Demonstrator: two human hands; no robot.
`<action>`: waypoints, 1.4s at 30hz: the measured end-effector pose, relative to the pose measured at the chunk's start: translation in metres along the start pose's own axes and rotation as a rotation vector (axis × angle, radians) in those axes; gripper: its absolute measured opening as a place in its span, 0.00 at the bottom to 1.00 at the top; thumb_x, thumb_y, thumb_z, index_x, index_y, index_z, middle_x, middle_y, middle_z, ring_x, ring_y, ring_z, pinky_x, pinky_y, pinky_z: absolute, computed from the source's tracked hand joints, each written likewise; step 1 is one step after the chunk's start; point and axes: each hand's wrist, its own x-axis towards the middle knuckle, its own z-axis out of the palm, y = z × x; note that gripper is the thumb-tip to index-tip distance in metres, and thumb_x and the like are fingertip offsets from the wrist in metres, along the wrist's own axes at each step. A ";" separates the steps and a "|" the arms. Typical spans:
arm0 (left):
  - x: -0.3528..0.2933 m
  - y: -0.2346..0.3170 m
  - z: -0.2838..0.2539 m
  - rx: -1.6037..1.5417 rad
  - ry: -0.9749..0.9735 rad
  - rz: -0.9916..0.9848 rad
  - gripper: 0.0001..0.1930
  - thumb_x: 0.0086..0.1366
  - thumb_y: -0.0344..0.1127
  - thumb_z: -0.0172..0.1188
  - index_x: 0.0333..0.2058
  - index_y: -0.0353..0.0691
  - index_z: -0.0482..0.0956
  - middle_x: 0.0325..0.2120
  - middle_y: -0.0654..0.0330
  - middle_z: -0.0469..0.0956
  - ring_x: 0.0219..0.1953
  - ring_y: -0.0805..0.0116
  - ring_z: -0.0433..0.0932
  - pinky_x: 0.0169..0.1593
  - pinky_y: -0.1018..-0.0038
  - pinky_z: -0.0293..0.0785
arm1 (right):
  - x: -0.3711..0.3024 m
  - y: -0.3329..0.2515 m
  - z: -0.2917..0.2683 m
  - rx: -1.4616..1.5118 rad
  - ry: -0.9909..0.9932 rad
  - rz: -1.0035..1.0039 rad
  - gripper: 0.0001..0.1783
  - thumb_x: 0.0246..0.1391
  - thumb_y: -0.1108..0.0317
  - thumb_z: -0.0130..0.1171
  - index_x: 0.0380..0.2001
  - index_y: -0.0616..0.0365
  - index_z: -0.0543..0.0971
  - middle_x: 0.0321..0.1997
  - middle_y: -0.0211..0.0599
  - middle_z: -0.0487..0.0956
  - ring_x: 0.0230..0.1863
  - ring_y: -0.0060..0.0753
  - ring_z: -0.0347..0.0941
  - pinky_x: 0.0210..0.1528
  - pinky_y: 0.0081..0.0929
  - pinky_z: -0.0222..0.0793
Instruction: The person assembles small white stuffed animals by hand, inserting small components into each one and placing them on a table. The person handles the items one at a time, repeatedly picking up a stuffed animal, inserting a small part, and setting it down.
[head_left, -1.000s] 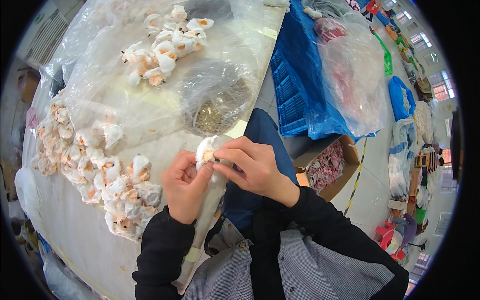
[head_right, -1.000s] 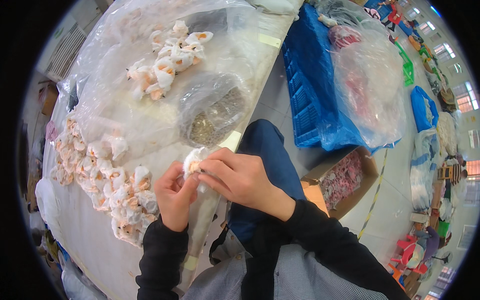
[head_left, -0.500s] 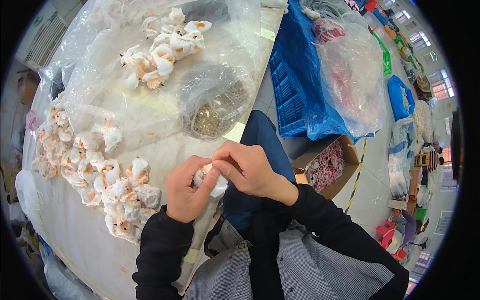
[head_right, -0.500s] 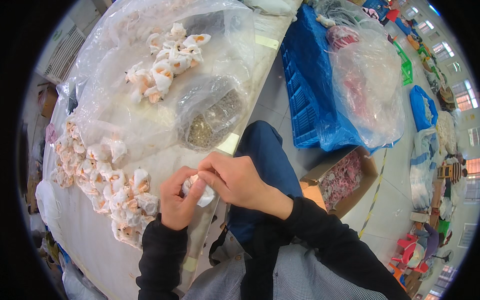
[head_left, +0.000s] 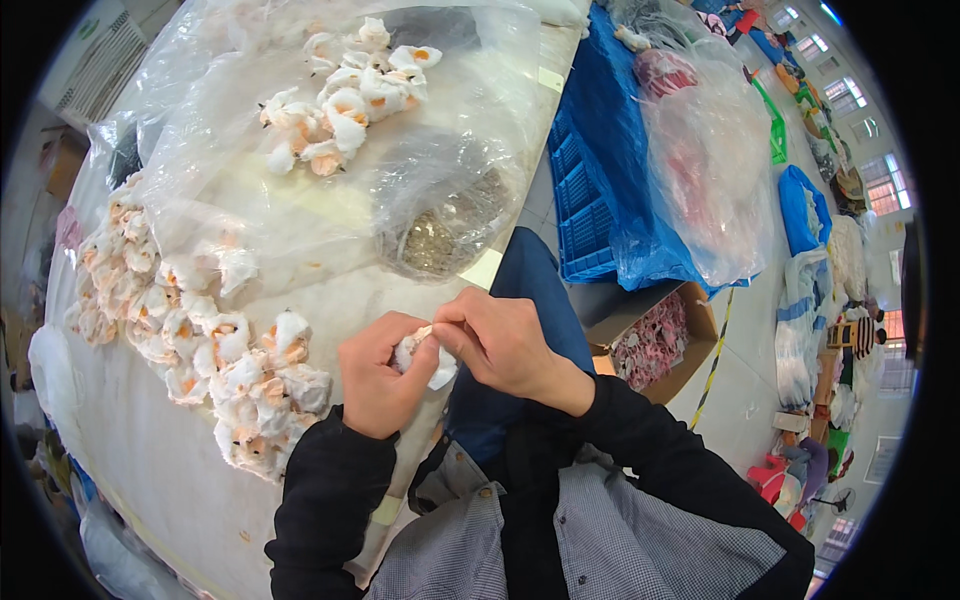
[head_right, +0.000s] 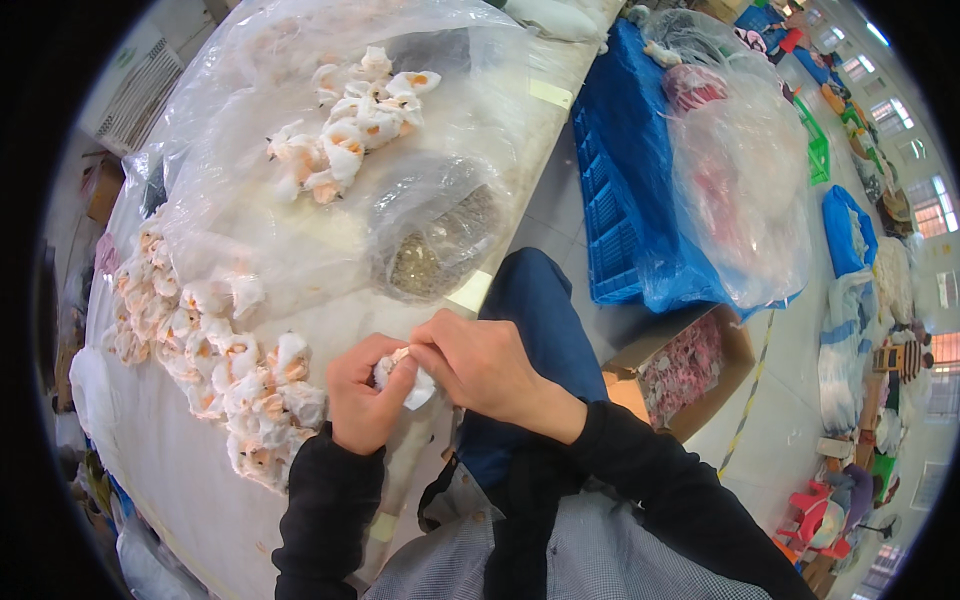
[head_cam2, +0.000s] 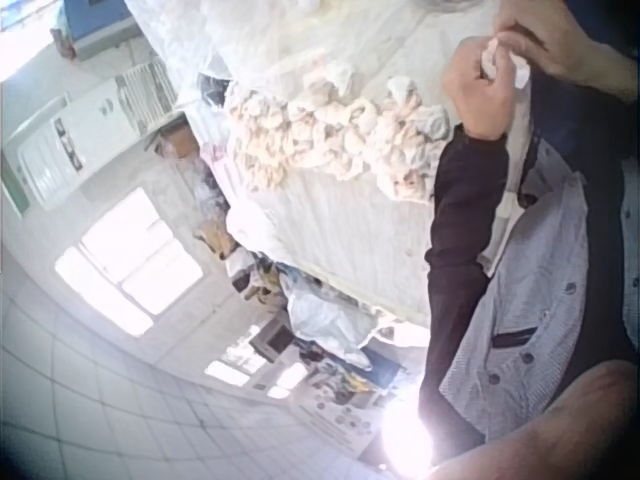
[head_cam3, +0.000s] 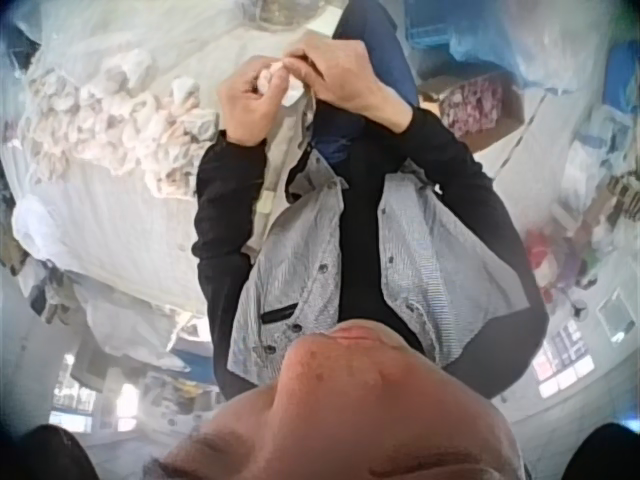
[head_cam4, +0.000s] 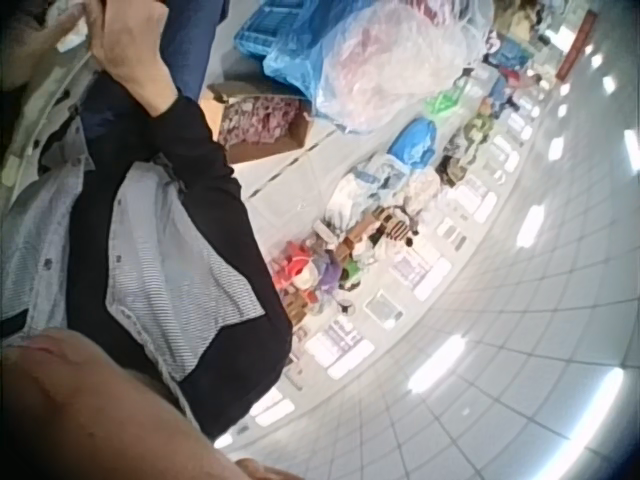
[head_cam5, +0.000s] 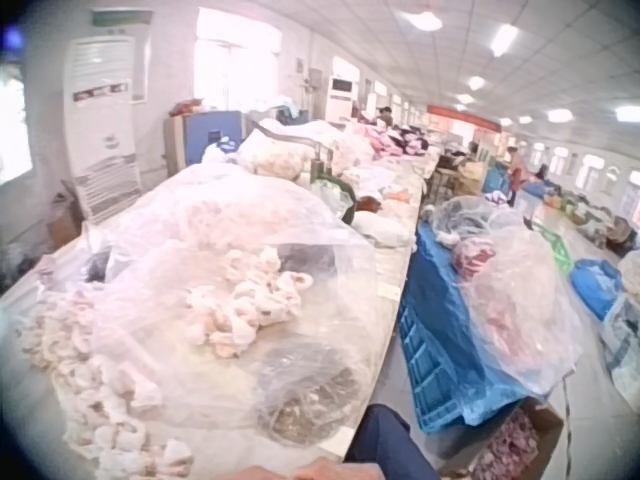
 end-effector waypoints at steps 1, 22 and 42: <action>0.001 -0.001 0.001 0.024 0.020 0.068 0.06 0.65 0.27 0.64 0.38 0.31 0.85 0.28 0.55 0.82 0.27 0.68 0.79 0.32 0.73 0.73 | 0.002 0.000 0.000 -0.030 -0.001 -0.022 0.05 0.60 0.69 0.67 0.36 0.55 0.81 0.29 0.37 0.79 0.25 0.42 0.79 0.26 0.34 0.71; 0.007 -0.004 0.000 0.084 0.178 0.020 0.06 0.64 0.24 0.63 0.39 0.30 0.83 0.33 0.52 0.83 0.33 0.61 0.82 0.40 0.71 0.76 | 0.061 0.034 0.006 -0.570 -0.142 -0.140 0.06 0.55 0.64 0.67 0.34 0.51 0.82 0.36 0.32 0.79 0.43 0.38 0.75 0.47 0.38 0.68; 0.005 -0.008 -0.001 0.076 0.227 0.058 0.06 0.67 0.27 0.63 0.40 0.30 0.83 0.34 0.53 0.82 0.33 0.64 0.80 0.38 0.72 0.75 | 0.066 0.037 0.008 -0.580 -0.110 -0.144 0.07 0.53 0.66 0.66 0.34 0.53 0.80 0.35 0.34 0.77 0.41 0.40 0.75 0.44 0.38 0.67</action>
